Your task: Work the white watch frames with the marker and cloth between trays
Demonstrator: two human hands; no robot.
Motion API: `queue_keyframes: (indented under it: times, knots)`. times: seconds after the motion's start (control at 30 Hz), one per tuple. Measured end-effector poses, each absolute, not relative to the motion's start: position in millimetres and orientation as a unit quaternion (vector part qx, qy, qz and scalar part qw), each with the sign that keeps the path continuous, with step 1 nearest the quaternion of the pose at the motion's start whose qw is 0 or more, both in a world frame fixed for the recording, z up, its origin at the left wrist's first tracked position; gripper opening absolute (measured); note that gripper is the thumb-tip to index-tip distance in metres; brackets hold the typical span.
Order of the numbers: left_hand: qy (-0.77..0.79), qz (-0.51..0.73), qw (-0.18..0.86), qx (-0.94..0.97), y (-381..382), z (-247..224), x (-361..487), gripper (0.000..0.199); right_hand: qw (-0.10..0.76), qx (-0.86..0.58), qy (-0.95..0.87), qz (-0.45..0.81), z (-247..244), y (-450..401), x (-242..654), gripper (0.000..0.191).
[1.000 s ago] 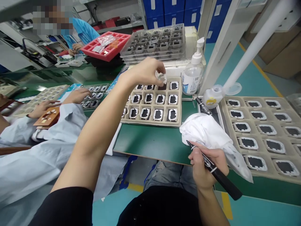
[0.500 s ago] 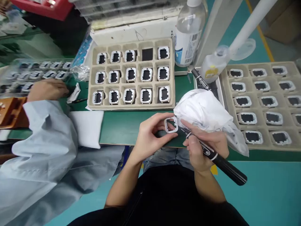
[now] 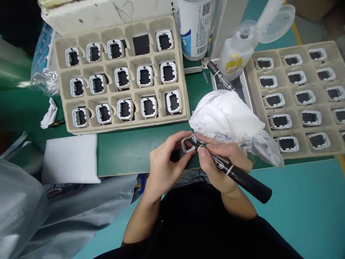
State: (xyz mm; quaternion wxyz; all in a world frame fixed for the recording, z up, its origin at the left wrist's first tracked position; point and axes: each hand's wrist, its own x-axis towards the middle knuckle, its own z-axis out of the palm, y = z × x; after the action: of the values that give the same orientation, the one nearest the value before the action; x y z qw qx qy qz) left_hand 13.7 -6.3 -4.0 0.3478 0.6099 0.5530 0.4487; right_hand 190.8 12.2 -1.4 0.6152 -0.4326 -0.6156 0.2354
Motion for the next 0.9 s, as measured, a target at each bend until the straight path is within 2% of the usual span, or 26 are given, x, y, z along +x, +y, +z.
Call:
queue_keyframes:
  times: [0.27,0.9]
  knots:
    - [0.570,0.433,0.311,0.626,-9.4,-5.3,13.4,0.043,0.600,-0.459,-0.616,0.224,-0.1,9.7,189.7,0.013]
    - [0.564,0.432,0.302,0.635,-8.5,-4.2,14.7,0.042,0.601,-0.450,-0.629,0.202,1.6,15.2,188.9,0.014]
